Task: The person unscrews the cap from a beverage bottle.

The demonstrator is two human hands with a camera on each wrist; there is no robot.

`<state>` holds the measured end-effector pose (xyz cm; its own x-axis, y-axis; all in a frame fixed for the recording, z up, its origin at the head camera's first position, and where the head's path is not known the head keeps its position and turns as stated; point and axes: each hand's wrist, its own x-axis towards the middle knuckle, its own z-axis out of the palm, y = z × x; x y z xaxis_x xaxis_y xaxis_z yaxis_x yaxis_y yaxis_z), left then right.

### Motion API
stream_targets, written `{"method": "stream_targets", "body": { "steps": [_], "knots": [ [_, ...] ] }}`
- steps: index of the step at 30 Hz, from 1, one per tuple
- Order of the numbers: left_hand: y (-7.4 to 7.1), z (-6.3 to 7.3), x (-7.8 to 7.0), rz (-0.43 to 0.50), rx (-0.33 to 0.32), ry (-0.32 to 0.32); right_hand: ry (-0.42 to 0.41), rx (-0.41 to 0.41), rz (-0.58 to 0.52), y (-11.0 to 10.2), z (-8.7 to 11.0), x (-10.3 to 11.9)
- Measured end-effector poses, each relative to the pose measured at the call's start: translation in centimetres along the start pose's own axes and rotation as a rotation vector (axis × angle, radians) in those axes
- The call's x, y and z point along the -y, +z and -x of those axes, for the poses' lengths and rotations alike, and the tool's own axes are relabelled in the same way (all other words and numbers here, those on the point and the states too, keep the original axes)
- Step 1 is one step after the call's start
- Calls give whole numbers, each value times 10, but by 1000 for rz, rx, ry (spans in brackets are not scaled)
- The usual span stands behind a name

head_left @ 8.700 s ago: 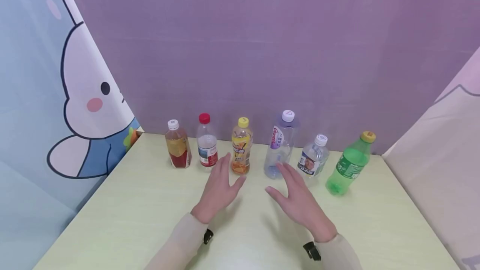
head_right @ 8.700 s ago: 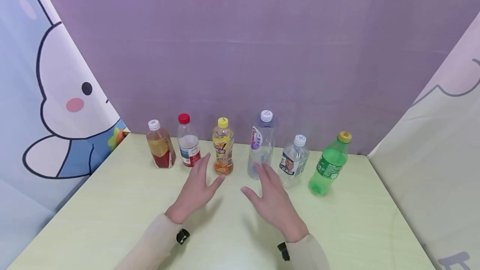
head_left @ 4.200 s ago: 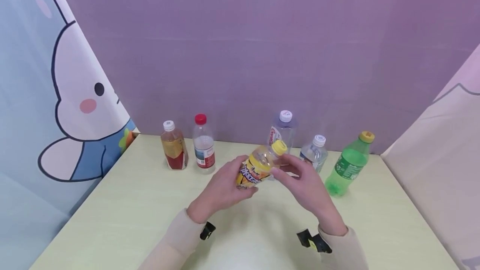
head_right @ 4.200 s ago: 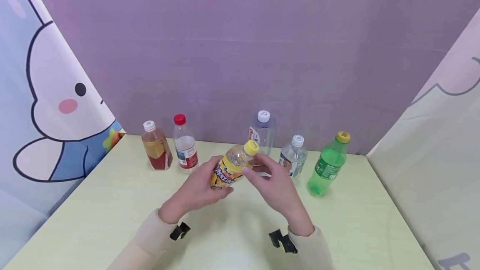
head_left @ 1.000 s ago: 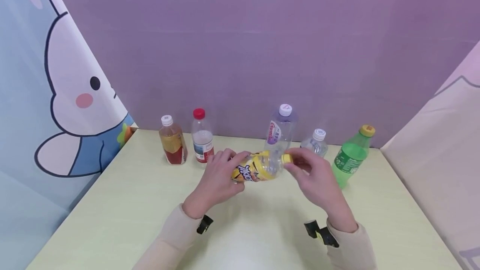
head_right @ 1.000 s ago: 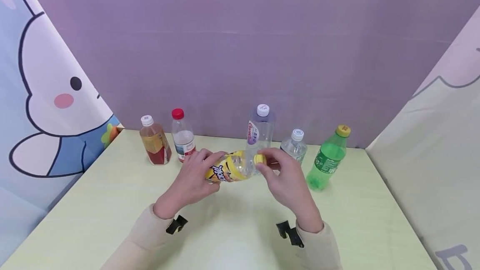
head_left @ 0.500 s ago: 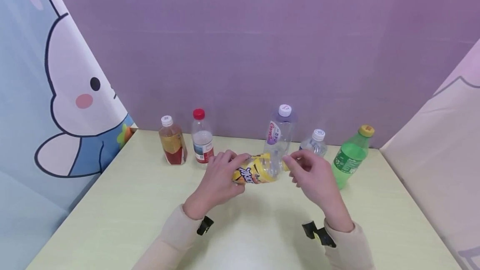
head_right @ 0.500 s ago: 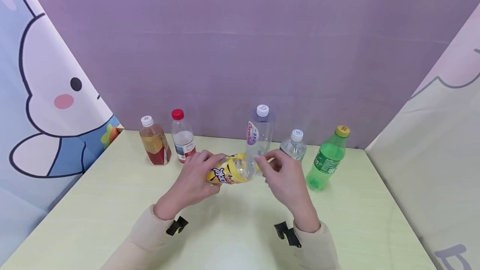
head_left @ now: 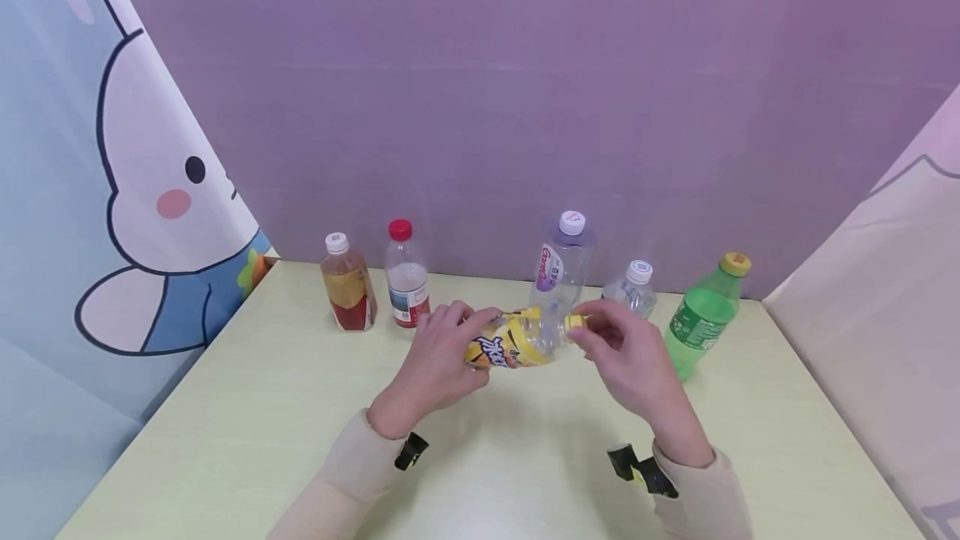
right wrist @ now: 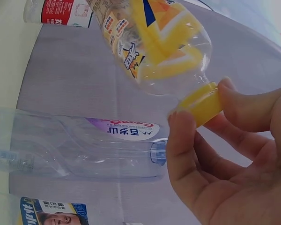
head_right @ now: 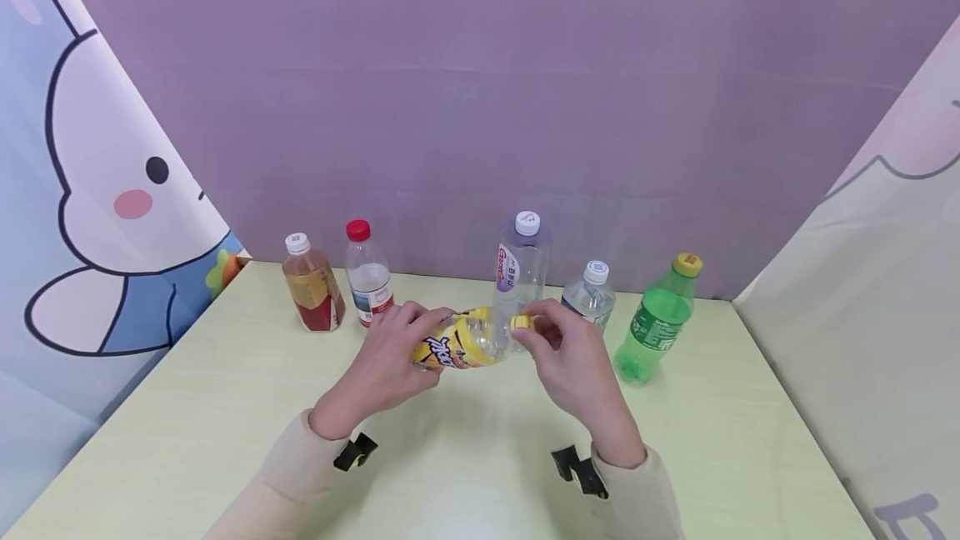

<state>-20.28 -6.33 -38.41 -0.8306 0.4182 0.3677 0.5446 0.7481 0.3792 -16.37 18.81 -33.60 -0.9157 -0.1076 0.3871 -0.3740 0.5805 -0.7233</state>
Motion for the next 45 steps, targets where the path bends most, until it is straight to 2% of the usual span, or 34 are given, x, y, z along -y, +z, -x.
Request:
{"method": "stream_targets", "body": {
  "steps": [10, 18, 24, 27, 30, 33, 37, 41, 45],
  "knots": [
    [1, 0, 2, -27, -6, 8, -23, -13, 52, 1, 2, -3],
    [0, 0, 2, -18, 12, -9, -94, -42, 24, 2, 2, -3],
    [-1, 0, 3, 4, 23, -19, -136, -27, 16, 2, 1, -3],
    [-1, 0, 3, -3, 16, -14, -151, -65, -2, 4, 0, -3],
    [0, 0, 4, -3, 18, -12, -150, -113, -16, 6, -1, -4],
    [0, 0, 4, 6, 17, -15, -137, -126, -28, 7, -1, -4],
    [-1, 0, 4, 7, 6, -12, -92, -86, -43, 6, -1, -3],
    [-4, 1, 4, -3, -7, -5, -41, -47, 6, 5, 0, 0],
    [-4, 1, 4, -9, -9, -8, -47, -26, 19, 4, 1, 0]
  ]
}}
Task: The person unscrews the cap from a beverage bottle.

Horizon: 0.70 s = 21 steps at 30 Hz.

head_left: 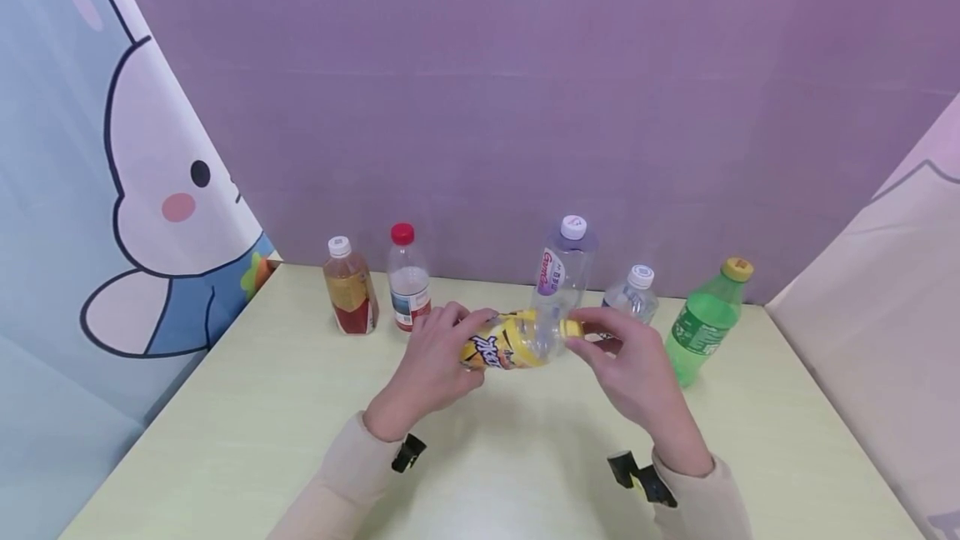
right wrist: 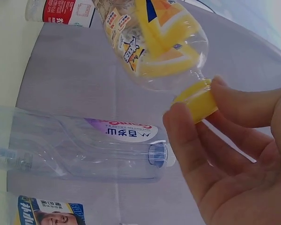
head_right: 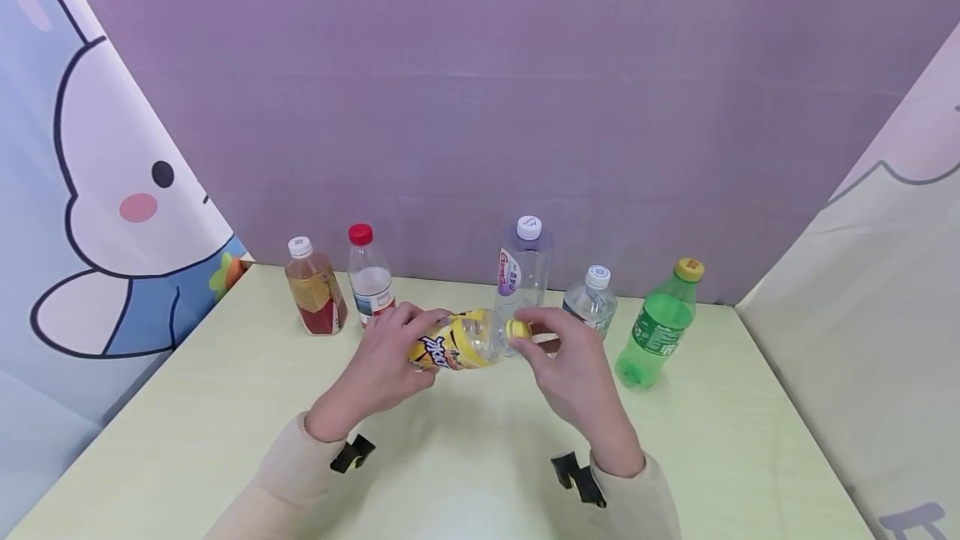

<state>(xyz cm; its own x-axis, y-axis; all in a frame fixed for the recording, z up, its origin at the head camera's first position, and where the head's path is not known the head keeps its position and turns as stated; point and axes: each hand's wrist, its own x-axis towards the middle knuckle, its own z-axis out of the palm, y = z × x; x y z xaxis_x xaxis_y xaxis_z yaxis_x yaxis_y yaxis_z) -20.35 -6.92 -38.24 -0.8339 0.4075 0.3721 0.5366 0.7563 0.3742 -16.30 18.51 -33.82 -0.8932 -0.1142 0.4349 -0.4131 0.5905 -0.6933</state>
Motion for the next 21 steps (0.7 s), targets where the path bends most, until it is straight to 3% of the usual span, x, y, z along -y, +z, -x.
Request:
{"method": "stream_targets", "body": {
  "steps": [5, 12, 21],
  "knots": [
    [1, 0, 1, 3, 1, -3, -45, -6, -48, 0, 0, -2],
    [2, 1, 0, -6, 5, 6, -59, -87, 6, 2, 1, -1],
    [-3, 1, -1, -22, -17, 5, -43, -31, 1, 0, 1, 1]
  ]
}}
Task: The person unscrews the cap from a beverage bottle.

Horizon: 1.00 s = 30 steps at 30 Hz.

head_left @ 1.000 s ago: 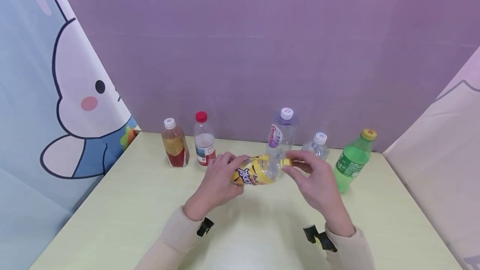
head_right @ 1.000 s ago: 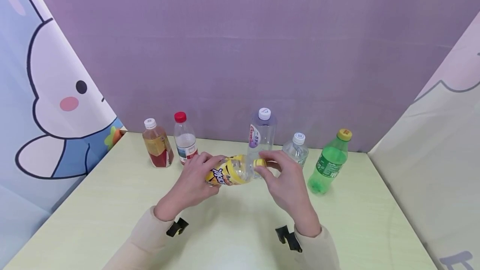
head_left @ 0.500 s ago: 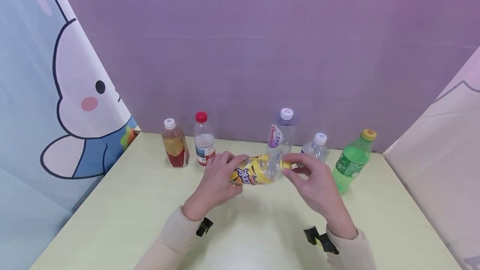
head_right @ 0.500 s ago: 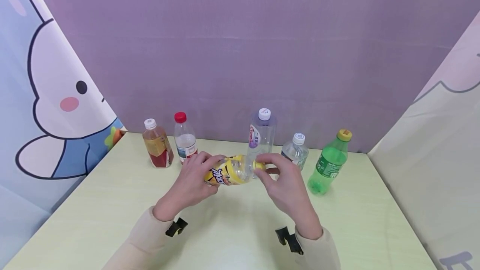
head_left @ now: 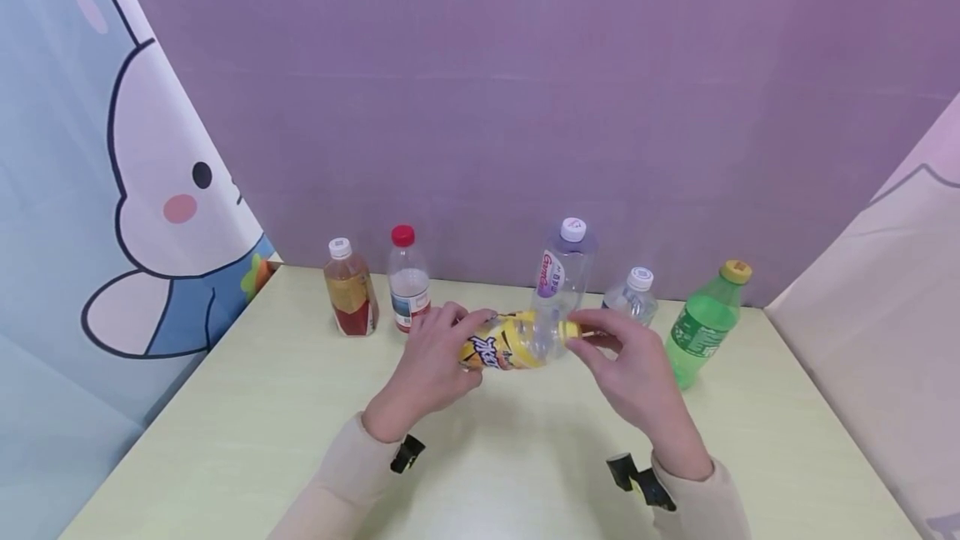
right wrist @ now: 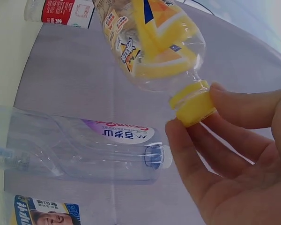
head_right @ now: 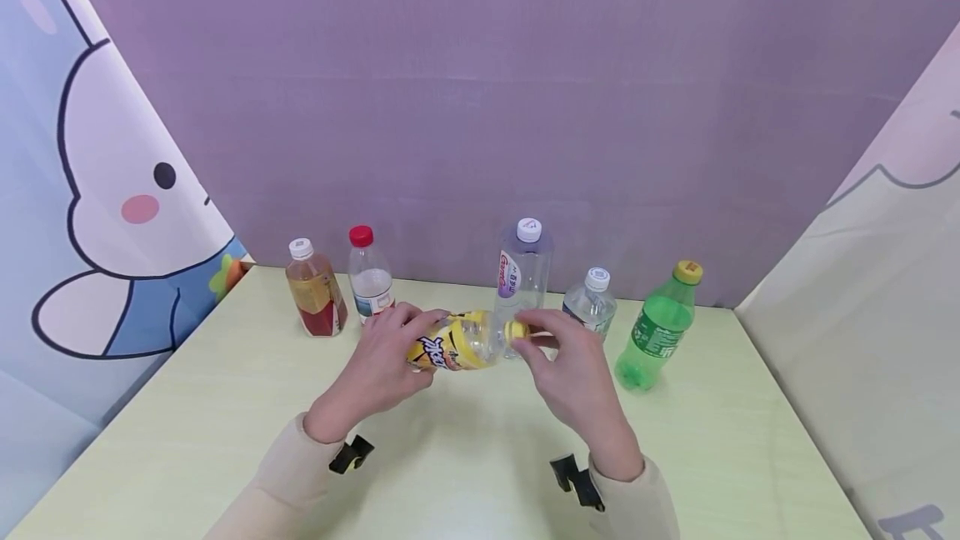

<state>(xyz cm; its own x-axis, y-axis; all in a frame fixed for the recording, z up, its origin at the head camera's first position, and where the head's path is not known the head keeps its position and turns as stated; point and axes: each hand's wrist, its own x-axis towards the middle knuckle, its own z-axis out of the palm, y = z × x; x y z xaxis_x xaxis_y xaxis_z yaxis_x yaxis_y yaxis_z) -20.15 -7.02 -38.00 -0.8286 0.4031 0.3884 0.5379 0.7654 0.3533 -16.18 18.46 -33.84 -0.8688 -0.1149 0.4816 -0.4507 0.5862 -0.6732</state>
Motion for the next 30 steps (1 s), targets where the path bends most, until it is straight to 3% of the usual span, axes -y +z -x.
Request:
{"method": "stream_targets", "body": {
  "steps": [7, 14, 20, 24, 30],
  "knots": [
    [-1, 0, 1, 2, 0, -3, -73, -1, -45, 0, 0, -1],
    [0, -1, 1, 10, -3, 1, -83, -44, -45, 3, -1, 0],
    [-2, 0, 2, 25, -4, -6, -56, -29, -55, 3, 0, 2],
    [-3, -1, 3, 26, -2, -13, -82, -29, -87, 4, 0, 2],
    [-2, 0, 3, 30, 11, -11, -100, -84, -107, 5, 0, 1]
  ]
}}
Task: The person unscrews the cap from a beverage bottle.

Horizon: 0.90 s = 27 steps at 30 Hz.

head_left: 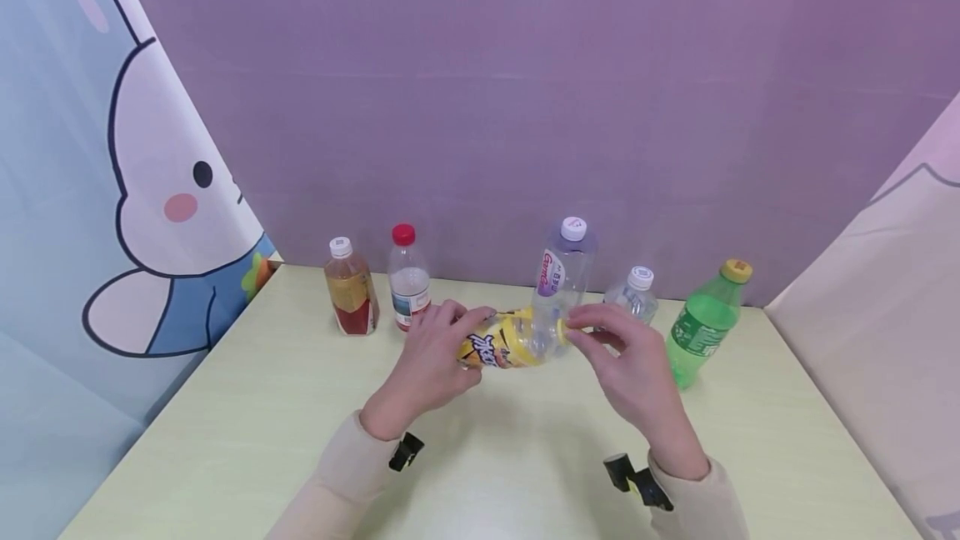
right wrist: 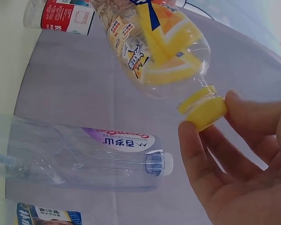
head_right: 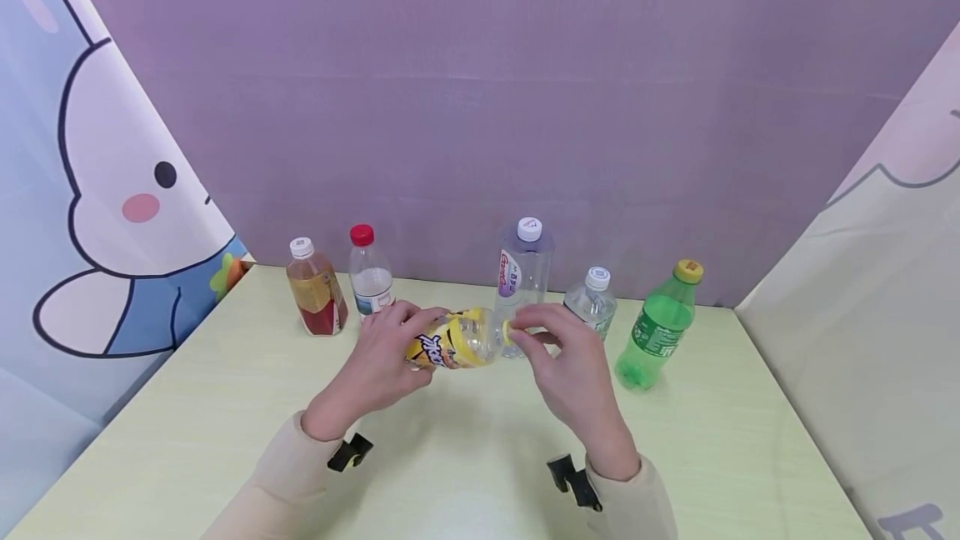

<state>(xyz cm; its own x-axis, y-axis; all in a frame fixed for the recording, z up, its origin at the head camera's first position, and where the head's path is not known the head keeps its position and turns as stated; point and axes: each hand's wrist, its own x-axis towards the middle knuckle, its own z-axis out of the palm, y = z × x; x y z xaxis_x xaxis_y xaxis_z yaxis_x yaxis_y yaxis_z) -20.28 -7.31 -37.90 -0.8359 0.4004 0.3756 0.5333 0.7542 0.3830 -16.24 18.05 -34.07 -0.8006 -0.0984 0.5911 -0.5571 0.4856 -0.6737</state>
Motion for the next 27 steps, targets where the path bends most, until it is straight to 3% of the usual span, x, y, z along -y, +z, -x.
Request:
{"method": "stream_targets", "body": {
  "steps": [10, 27],
  "knots": [
    [0, 0, -2, -12, -6, -6, 84, 60, 58, -2, 0, 3],
    [-1, 1, -4, 6, -2, -21, 64, 33, 49, -1, 1, -1]
  ]
}}
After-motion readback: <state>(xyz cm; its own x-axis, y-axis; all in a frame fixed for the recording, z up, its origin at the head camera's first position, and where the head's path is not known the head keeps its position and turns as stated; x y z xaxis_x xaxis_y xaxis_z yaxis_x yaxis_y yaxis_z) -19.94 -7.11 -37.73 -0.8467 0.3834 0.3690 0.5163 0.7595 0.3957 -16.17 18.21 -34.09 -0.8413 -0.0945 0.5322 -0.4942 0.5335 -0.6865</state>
